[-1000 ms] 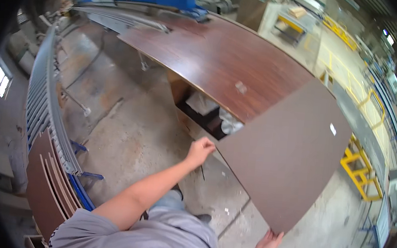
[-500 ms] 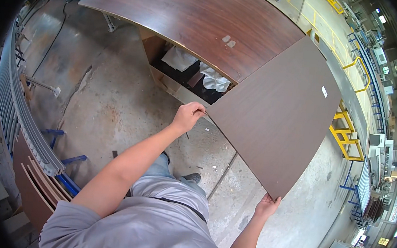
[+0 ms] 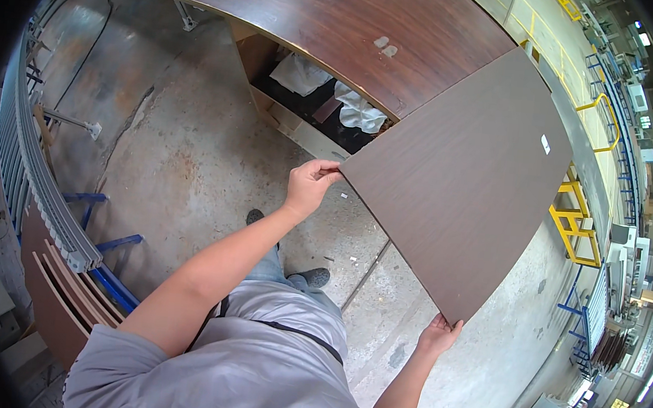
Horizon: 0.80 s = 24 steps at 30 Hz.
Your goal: Applying and trimming edge banding on a wooden furniture panel.
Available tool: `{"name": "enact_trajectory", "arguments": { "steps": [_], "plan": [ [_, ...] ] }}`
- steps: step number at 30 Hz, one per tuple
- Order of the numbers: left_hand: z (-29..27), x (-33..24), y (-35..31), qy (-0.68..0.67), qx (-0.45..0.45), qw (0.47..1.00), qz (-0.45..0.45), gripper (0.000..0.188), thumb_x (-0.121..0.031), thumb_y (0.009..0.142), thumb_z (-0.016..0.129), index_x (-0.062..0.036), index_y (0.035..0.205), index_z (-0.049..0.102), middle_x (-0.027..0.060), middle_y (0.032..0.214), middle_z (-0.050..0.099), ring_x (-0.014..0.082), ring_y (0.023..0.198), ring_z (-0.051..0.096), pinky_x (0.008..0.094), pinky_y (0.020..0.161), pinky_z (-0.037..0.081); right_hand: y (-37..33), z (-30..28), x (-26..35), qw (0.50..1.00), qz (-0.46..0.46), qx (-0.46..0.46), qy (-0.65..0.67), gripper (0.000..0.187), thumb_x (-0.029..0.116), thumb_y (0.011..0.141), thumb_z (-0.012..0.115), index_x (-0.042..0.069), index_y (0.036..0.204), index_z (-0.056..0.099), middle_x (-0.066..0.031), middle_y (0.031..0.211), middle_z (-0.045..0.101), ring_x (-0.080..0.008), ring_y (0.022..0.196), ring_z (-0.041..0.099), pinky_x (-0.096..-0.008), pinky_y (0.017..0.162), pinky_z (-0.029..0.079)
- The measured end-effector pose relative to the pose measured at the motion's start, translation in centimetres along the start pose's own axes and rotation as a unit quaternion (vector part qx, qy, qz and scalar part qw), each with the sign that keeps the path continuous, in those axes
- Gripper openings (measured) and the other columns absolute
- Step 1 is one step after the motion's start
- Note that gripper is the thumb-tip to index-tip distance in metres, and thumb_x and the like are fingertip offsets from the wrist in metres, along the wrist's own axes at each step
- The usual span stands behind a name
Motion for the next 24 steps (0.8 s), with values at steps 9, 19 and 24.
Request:
{"name": "enact_trajectory", "arguments": {
  "steps": [9, 19, 24],
  "plan": [
    [0.1, 0.9, -0.1, 0.036, -0.037, 0.999, 0.016, 0.011, 0.0, 0.077, 0.068, 0.0019, 0.087, 0.065, 0.0078, 0.083, 0.07, 0.011, 0.075, 0.065, 0.0231, 0.066, 0.051, -0.2, 0.0, 0.3, 0.998, 0.023, -0.017, -0.056, 0.036, 0.034, 0.094, 0.048, 0.003, 0.111, 0.05, -0.0091, 0.108, 0.055, -0.0199, 0.097, 0.054, -0.0322, 0.085, 0.046],
    [-1.3, 0.4, 2.0, 0.1, 0.043, 0.979, 0.173, 0.013, -0.005, 0.073, 0.07, -0.0039, 0.077, 0.058, 0.0082, 0.076, 0.063, 0.0236, 0.067, 0.062, 0.0312, 0.058, 0.048, 0.4, -0.5, 3.0, 0.949, -0.004, -0.101, -0.298, 0.04, 0.029, 0.093, 0.05, 0.002, 0.122, 0.047, -0.0121, 0.115, 0.054, -0.023, 0.101, 0.052, -0.0352, 0.09, 0.044],
    [-1.4, 1.0, 2.4, 0.044, 0.065, 0.988, 0.134, 0.015, -0.011, 0.072, 0.07, -0.0066, 0.075, 0.056, 0.0073, 0.072, 0.06, 0.0283, 0.066, 0.06, 0.0364, 0.055, 0.047, -2.2, 7.5, 3.2, 0.763, -0.315, -0.147, -0.545, 0.041, 0.017, 0.091, 0.053, 0.0, 0.127, 0.046, -0.0129, 0.126, 0.049, -0.0258, 0.111, 0.049, -0.0383, 0.097, 0.039]
  ]
}}
Point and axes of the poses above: each hand's wrist, its own y-axis towards the middle knuckle, its own z-axis out of the palm, x = y × z, the point moved 1 cm from there along y, towards the middle knuckle
